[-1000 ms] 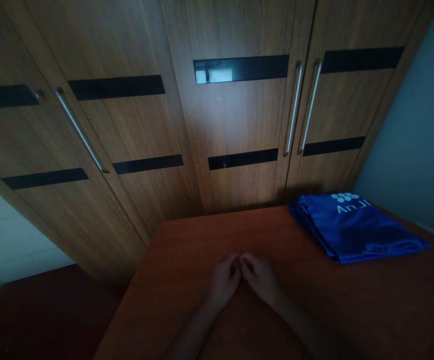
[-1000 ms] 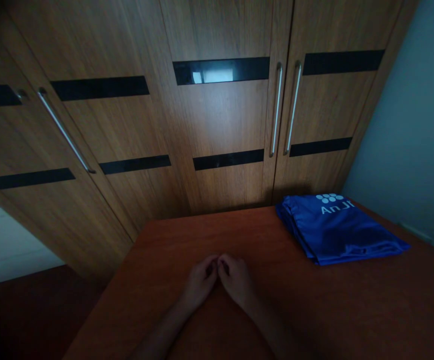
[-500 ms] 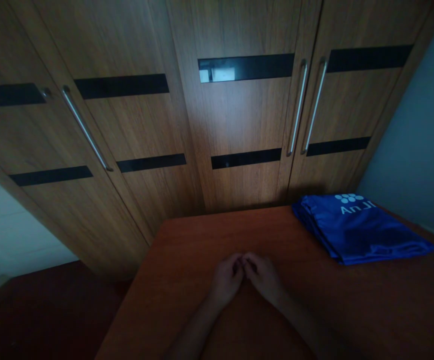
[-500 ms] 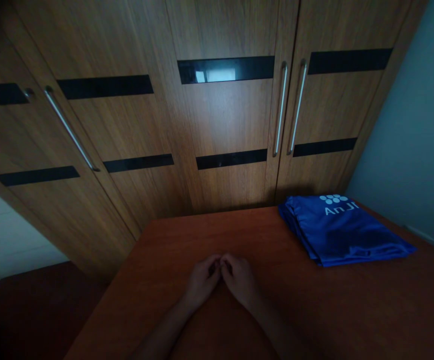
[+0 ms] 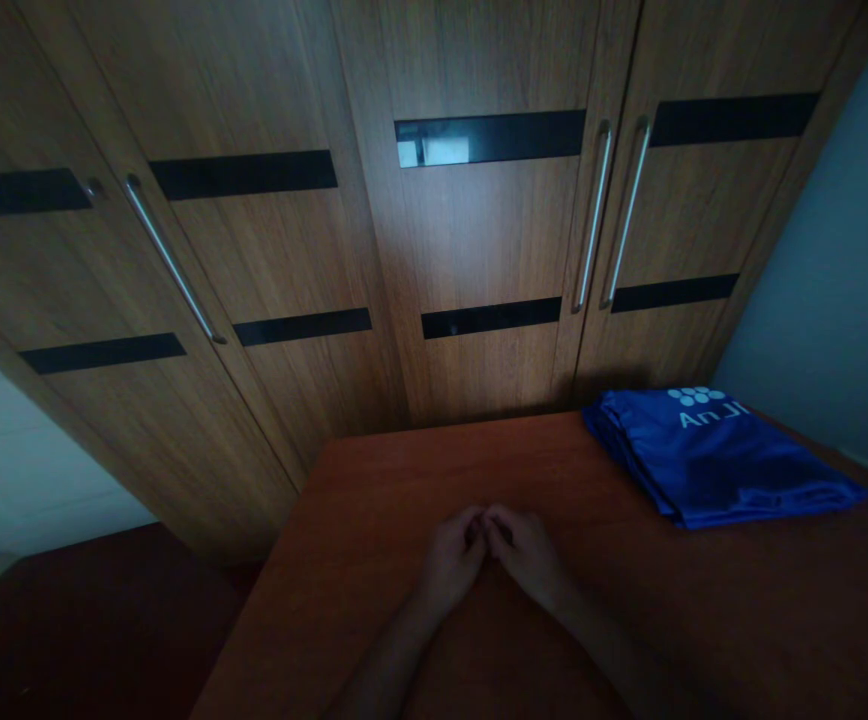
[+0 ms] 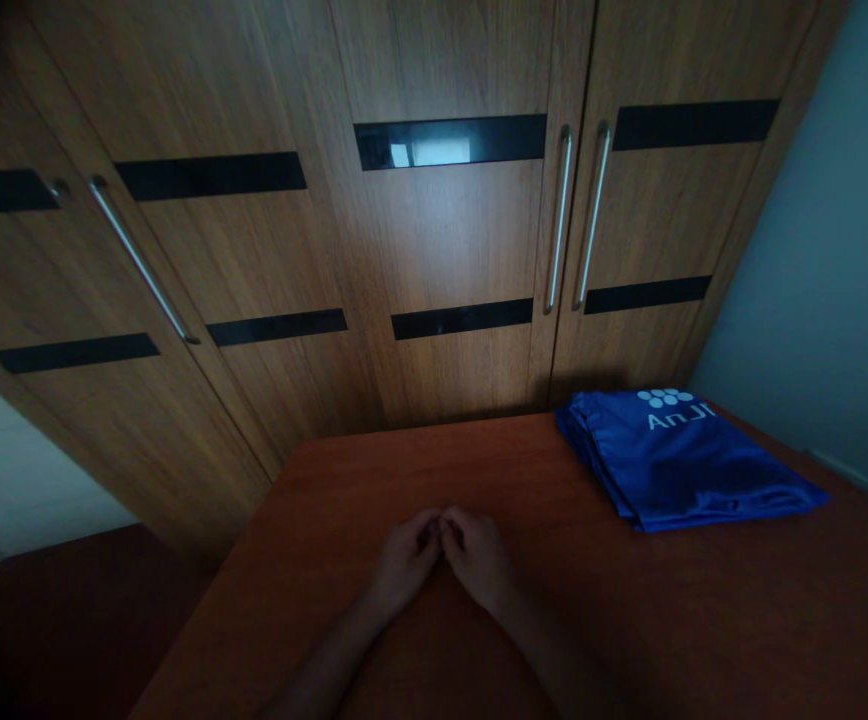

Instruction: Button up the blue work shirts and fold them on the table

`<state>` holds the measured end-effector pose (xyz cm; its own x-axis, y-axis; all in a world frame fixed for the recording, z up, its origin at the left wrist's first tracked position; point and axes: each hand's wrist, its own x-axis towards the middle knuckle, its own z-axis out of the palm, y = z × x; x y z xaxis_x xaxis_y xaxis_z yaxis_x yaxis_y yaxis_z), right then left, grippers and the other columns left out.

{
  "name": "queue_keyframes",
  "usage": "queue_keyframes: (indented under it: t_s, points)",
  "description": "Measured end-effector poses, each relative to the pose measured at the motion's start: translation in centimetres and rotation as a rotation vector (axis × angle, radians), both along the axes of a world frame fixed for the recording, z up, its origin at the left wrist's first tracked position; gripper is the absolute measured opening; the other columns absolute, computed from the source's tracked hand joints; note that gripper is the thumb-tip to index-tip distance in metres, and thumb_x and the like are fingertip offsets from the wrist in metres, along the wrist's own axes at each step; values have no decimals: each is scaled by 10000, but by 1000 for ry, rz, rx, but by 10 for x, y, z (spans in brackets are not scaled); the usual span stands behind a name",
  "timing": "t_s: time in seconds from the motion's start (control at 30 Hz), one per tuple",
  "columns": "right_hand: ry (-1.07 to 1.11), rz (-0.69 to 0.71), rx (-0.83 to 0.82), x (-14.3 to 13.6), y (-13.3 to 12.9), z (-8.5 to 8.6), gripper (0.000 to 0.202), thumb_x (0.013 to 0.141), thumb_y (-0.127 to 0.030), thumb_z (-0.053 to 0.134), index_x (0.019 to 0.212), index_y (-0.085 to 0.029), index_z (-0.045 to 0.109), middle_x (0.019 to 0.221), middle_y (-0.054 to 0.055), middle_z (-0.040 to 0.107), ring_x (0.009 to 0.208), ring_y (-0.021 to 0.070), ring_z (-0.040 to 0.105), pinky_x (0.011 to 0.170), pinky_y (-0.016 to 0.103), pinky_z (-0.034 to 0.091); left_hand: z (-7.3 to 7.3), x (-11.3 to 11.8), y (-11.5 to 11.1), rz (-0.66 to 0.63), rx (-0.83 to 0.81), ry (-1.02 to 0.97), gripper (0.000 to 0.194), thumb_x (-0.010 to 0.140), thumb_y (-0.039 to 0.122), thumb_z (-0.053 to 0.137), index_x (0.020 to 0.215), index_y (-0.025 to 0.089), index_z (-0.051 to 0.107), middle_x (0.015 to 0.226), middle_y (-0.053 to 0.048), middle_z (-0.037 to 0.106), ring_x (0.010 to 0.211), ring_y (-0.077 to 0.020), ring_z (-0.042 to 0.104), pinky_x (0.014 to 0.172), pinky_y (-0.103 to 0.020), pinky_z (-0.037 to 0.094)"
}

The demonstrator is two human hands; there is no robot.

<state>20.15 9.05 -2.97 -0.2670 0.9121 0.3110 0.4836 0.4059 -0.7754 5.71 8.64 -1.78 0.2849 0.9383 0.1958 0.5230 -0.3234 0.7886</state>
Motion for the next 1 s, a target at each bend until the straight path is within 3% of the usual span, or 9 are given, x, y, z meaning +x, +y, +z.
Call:
queue_keyframes:
  t_s: [0.6,1.0]
  points:
    - [-4,-8,0,-1,0,0,202,879,-188,406,806,-210,593,729,-3,639,673,128,599,624,219,409,2,0,0,-8,-24,-14,287,794,150,445,1001,195,638,835,-25,673,752,-154,596,711,-255,444]
    - [-9,-4,-1,0,1,-1,206,874,-170,405,805,-209,596,750,5,647,687,130,596,639,224,421,-6,-2,2,1,-18,11,309,783,133,441,1015,197,634,833,-17,676,734,-145,594,705,-243,442]
